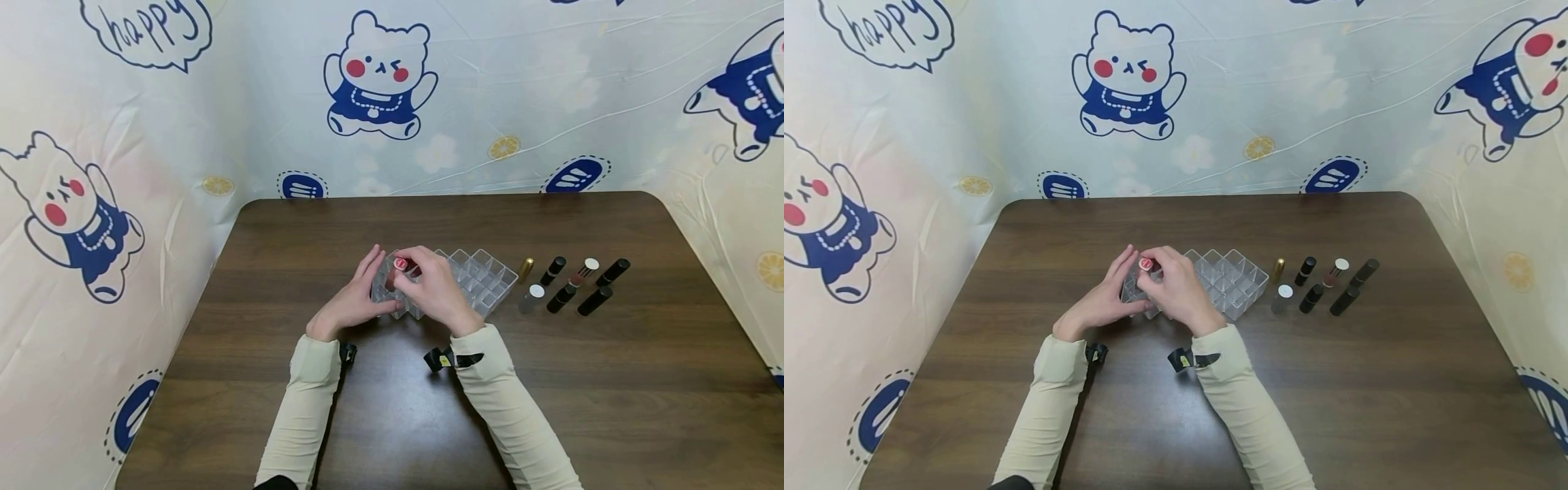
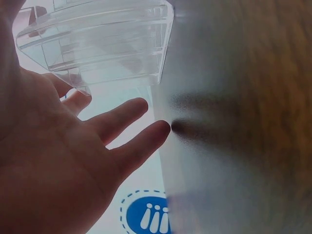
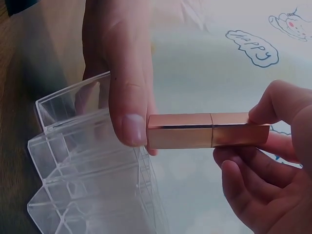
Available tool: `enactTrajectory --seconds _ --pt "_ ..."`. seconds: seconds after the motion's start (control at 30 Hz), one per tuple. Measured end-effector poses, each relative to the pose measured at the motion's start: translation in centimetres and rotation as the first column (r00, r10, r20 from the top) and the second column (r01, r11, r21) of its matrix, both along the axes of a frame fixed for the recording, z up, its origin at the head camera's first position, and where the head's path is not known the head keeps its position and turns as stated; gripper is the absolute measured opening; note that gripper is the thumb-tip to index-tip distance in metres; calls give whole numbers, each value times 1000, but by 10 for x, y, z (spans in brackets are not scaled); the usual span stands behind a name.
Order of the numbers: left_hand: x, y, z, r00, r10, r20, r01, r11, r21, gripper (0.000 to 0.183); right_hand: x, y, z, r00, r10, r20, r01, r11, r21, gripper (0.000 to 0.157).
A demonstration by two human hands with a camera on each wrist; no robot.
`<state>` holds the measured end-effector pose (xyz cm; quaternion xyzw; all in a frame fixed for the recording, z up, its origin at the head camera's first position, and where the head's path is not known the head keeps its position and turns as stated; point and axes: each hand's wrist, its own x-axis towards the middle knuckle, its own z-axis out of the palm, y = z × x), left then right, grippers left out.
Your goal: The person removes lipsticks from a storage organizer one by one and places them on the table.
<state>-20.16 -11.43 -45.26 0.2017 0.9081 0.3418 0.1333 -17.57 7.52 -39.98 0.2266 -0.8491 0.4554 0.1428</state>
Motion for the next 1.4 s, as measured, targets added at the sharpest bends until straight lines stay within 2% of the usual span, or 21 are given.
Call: enactTrajectory --seconds 0.43,1.0,1.4 --pt "0 1 0 1000 12 -3 -12 1000 -12 100 0 15 -2 995 -61 -85 60 998 -11 21" --pt "0 1 -2 1000 9 -13 -10 1000 -18 99 3 31 1 996 -84 -33 85 996 13 20" --pt "0 2 -1 1000 13 -18 -14 999 -30 99 3 41 0 991 -118 -58 120 992 34 21"
